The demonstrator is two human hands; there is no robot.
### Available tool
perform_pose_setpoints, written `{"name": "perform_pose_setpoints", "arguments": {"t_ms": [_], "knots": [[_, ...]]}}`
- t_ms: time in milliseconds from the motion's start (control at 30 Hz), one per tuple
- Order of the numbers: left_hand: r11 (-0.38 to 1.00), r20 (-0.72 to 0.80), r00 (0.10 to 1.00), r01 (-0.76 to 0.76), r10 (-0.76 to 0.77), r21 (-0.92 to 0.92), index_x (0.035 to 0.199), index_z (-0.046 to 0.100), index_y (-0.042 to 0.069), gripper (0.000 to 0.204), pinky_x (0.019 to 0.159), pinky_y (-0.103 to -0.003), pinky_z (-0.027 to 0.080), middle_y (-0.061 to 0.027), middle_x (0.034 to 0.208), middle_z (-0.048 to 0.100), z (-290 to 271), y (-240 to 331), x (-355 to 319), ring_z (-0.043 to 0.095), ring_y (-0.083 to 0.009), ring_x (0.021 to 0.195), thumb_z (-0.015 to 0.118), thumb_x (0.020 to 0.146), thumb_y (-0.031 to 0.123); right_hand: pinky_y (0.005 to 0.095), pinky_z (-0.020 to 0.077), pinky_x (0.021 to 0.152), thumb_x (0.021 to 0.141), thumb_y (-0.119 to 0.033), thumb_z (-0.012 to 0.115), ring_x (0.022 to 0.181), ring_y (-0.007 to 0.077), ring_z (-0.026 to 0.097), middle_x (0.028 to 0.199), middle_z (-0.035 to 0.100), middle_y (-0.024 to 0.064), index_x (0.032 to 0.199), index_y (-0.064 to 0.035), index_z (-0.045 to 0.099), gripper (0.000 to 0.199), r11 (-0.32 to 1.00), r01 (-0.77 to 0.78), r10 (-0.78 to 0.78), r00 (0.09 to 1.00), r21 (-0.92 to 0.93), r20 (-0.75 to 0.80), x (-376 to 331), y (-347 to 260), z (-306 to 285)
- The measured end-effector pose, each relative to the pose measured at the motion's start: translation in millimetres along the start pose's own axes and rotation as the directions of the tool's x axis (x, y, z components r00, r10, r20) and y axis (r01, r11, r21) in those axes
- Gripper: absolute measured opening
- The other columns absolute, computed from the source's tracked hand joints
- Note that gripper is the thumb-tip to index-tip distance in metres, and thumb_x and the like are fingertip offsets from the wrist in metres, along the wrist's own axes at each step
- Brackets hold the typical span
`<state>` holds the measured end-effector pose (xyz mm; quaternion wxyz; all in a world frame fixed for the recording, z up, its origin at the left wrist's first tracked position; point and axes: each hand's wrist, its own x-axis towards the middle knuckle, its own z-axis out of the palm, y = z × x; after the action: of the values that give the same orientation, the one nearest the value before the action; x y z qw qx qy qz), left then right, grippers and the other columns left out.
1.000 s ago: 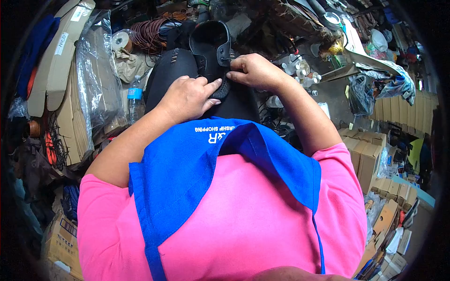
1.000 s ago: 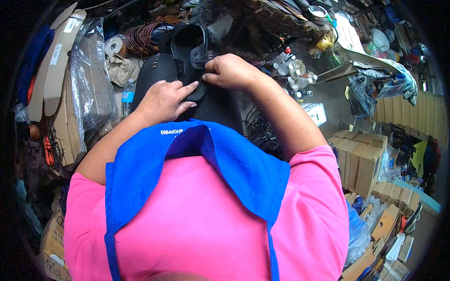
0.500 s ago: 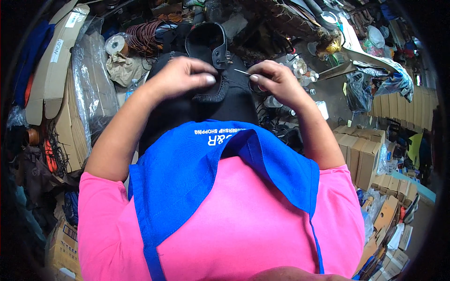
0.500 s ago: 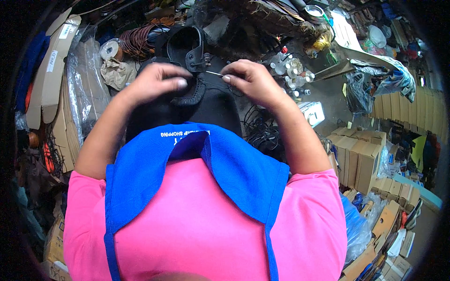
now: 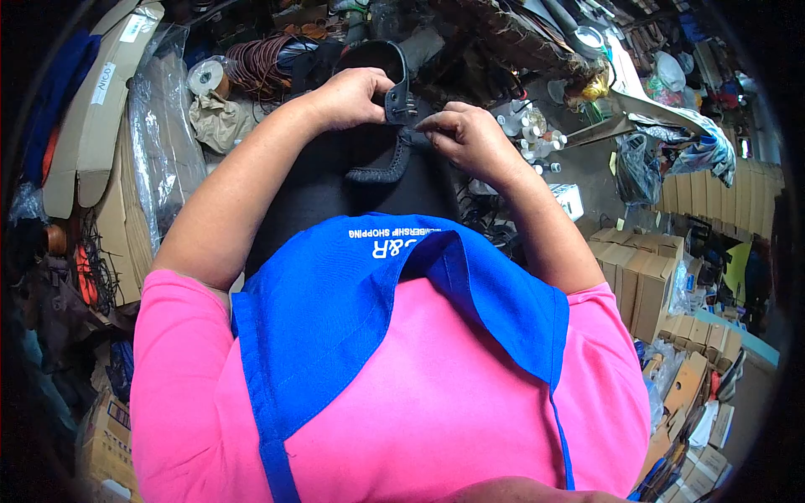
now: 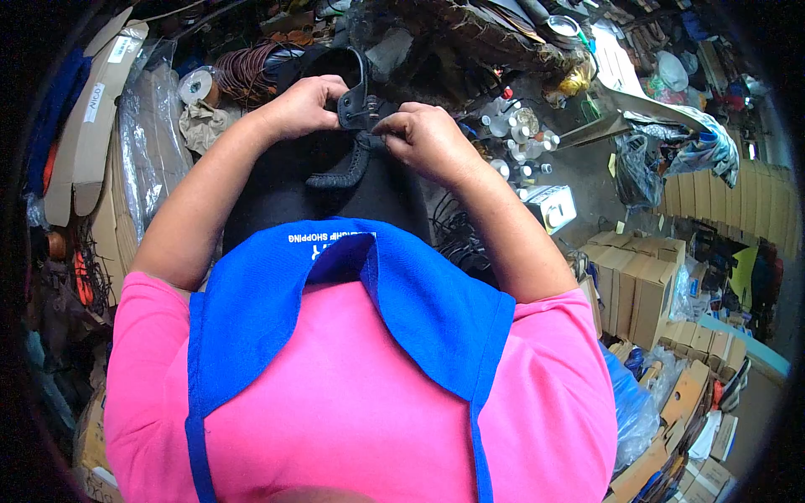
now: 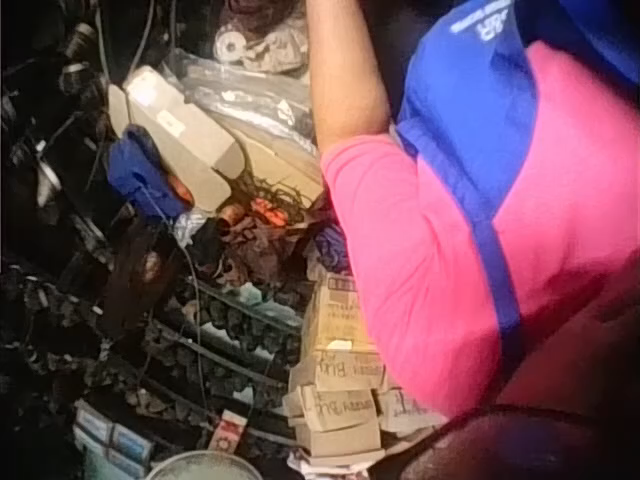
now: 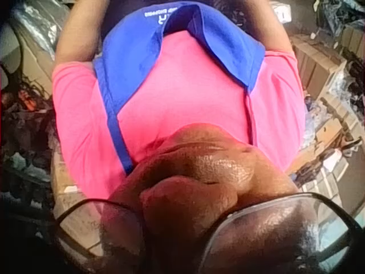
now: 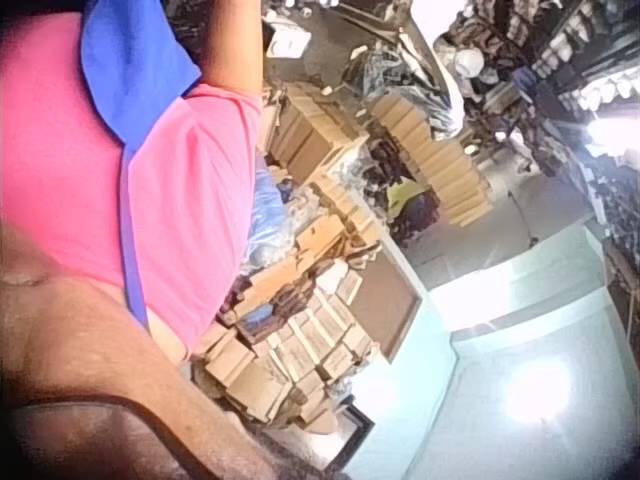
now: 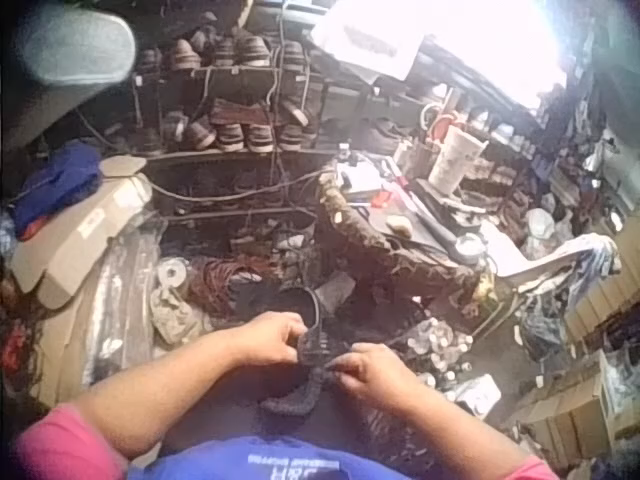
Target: Repairing or stitching a black shoe by hand.
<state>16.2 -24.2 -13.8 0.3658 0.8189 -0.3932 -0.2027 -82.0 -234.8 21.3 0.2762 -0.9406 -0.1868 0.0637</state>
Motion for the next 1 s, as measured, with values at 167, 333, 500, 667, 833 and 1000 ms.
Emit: {"name": "perform_pose_setpoints", "arguments": {"t_ms": [167, 333, 500, 667, 833, 1000], "knots": [[0.979, 0.086, 0.996, 0.055, -0.038, -0.194, 0.096, 0.069, 0.003, 0.027, 0.079, -0.030, 0.047, -0.0100, 0.089, 0.067, 2, -4, 7, 0.062, -0.0182, 0.085, 0.072, 0.072, 0.016, 0.0363, 0.0504, 0.071, 0.075, -0.010, 0.063, 0.079, 0.0294, 0.063, 0.083, 0.063, 0.0137, 0.093, -0.0075, 0.069, 0.019, 1.000, 0.005, -0.005, 1.000, -0.024, 0.002, 2, -4, 0], [0.977, 0.118, 0.992, -0.006, 0.032, -0.214, 0.094, 0.068, 0.002, 0.023, 0.079, -0.030, 0.046, -0.0090, 0.085, 0.064, -1, -1, 11, 0.060, -0.0184, 0.083, 0.070, 0.073, 0.012, 0.0349, 0.0503, 0.067, 0.076, -0.008, 0.063, 0.077, 0.0283, 0.063, 0.081, 0.062, 0.0132, 0.094, -0.0068, 0.069, 0.018, 0.999, 0.031, -0.031, 1.000, -0.010, 0.006, 2, -1, -7], [0.977, 0.185, 0.983, 0.063, -0.025, -0.205, 0.093, 0.068, 0.001, 0.021, 0.083, -0.031, 0.044, -0.0084, 0.088, 0.060, -2, 1, 13, 0.058, -0.0200, 0.088, 0.069, 0.074, 0.009, 0.0350, 0.0500, 0.073, 0.075, -0.012, 0.066, 0.080, 0.0281, 0.062, 0.084, 0.062, 0.0126, 0.093, -0.0089, 0.070, 0.019, 0.999, 0.037, -0.038, 0.997, 0.022, 0.063, 7, 1, -5], [0.965, 0.188, 0.982, 0.019, 0.032, -0.262, 0.093, 0.067, 0.000, 0.022, 0.083, -0.031, 0.045, -0.0091, 0.090, 0.061, -2, -5, 11, 0.059, -0.0197, 0.090, 0.070, 0.072, 0.006, 0.0309, 0.0486, 0.074, 0.079, -0.012, 0.067, 0.084, 0.0207, 0.061, 0.086, 0.061, 0.0079, 0.097, -0.0092, 0.070, 0.019, 0.968, -0.127, 0.100, 0.986, 0.218, 0.132, 6, 20, -2], [0.978, 0.202, 0.979, 0.028, 0.014, -0.207, 0.094, 0.067, 0.000, 0.026, 0.083, -0.031, 0.045, -0.0097, 0.087, 0.062, -1, -2, 16, 0.060, -0.0198, 0.089, 0.071, 0.069, 0.006, 0.0272, 0.0475, 0.073, 0.079, -0.007, 0.068, 0.083, 0.0149, 0.060, 0.085, 0.060, 0.0059, 0.097, -0.0099, 0.071, 0.018, 0.862, -0.194, 0.146, 0.980, 0.469, 0.136, 7, 35, 14], [0.984, 0.168, 0.985, 0.060, -0.031, -0.170, 0.095, 0.067, 0.001, 0.029, 0.083, -0.031, 0.045, -0.0101, 0.087, 0.063, 0, -4, 15, 0.060, -0.0203, 0.088, 0.072, 0.067, 0.007, 0.0276, 0.0492, 0.071, 0.076, -0.008, 0.070, 0.077, 0.0168, 0.062, 0.083, 0.060, 0.0065, 0.094, -0.0102, 0.070, 0.018, 0.938, -0.108, 0.133, 0.990, 0.329, -0.054, 2, 24, 24]]}}
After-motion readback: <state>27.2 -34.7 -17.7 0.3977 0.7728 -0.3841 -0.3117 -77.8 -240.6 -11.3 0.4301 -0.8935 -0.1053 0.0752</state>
